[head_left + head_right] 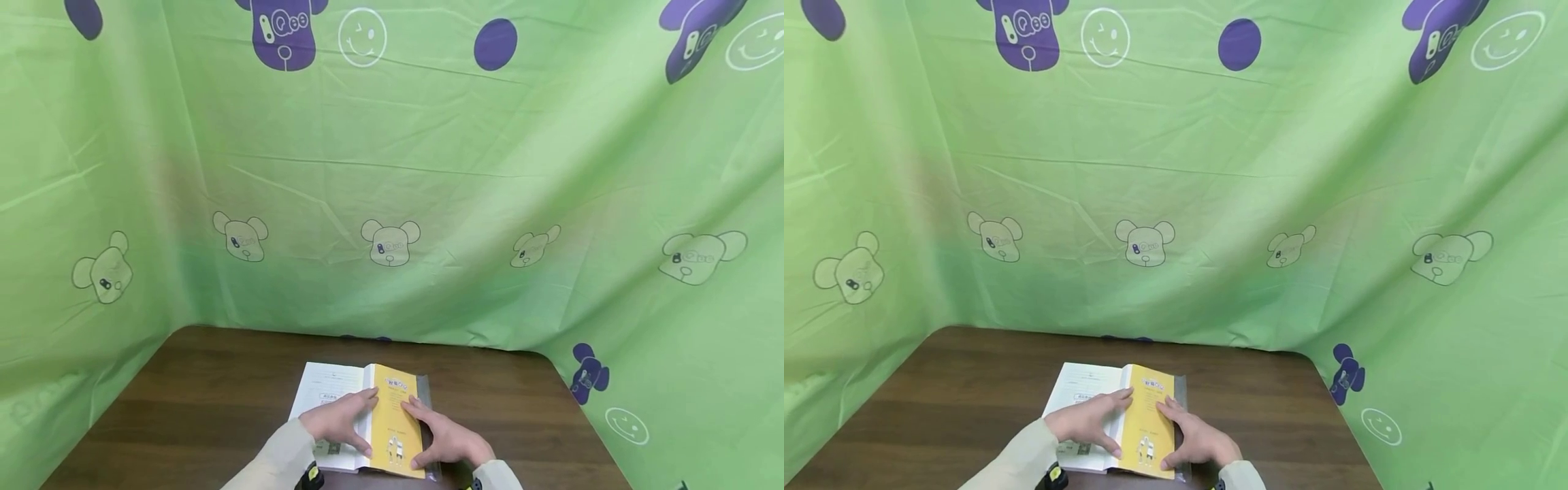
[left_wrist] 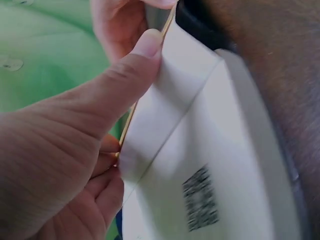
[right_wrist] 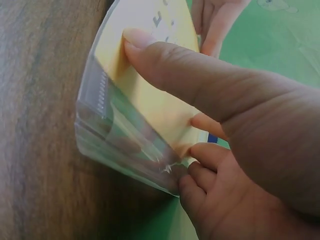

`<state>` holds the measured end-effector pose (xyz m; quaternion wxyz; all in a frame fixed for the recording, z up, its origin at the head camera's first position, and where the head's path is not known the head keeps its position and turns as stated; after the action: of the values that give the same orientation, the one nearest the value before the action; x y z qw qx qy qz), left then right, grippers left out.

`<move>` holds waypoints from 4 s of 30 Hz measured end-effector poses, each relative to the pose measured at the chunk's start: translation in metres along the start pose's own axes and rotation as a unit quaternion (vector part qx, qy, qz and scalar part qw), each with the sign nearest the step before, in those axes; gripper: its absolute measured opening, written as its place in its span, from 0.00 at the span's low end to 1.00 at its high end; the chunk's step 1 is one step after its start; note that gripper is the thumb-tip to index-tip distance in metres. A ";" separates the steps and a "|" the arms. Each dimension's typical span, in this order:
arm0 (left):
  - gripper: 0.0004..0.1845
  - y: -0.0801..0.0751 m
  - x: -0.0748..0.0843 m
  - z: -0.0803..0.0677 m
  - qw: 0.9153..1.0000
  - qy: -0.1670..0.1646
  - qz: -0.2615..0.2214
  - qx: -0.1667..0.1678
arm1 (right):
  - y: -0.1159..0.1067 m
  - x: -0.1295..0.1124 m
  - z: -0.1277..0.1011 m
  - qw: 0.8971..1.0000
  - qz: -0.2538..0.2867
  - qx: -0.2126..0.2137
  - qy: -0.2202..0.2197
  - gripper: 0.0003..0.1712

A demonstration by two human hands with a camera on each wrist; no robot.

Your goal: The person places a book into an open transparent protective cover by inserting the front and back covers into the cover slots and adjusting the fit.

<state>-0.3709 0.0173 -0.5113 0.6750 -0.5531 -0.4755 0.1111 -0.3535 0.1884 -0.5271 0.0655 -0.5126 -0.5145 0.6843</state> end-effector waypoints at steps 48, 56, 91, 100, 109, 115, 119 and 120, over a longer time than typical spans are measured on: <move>0.54 0.003 -0.001 -0.011 0.999 0.023 0.003 0.049 | -0.029 0.036 0.007 0.935 0.126 0.265 0.198 0.10; 0.48 -0.002 -0.004 -0.020 0.997 0.043 0.002 0.069 | -0.027 0.033 0.010 0.909 0.284 0.277 0.128 0.15; 0.24 -0.060 0.022 -0.041 0.944 0.069 -0.210 0.245 | -0.024 -0.051 0.070 0.862 0.400 0.311 -0.011 0.26; 0.25 -0.079 0.000 -0.047 0.925 -0.016 -0.254 0.282 | -0.011 -0.070 0.089 0.892 0.377 0.239 -0.072 0.25; 0.24 -0.087 -0.017 -0.054 0.916 -0.057 -0.277 0.283 | 0.000 -0.088 0.100 0.914 0.346 0.176 -0.119 0.24; 0.23 -0.090 -0.026 -0.065 0.917 -0.058 -0.276 0.283 | 0.004 -0.082 0.102 0.928 0.308 0.183 -0.100 0.21; 0.26 -0.089 -0.035 -0.073 0.918 -0.076 -0.281 0.271 | 0.007 -0.073 0.101 0.936 0.275 0.202 -0.092 0.21; 0.26 -0.089 -0.039 -0.075 0.917 -0.086 -0.280 0.270 | 0.008 -0.071 0.101 0.938 0.266 0.201 -0.090 0.22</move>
<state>-0.3673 -0.0890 -0.4510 0.7585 -0.1826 -0.6191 0.0892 -0.3948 0.0762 -0.4943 -0.0635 -0.5433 -0.2147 0.8091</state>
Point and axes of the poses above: each hand's wrist, its own z-axis towards the middle knuckle, its own y-axis out of the palm, x = y × z, the point moved 8 cm from there along z, towards the middle knuckle, and after that the axes turned 5 degrees about -y, right-handed, at the moved point
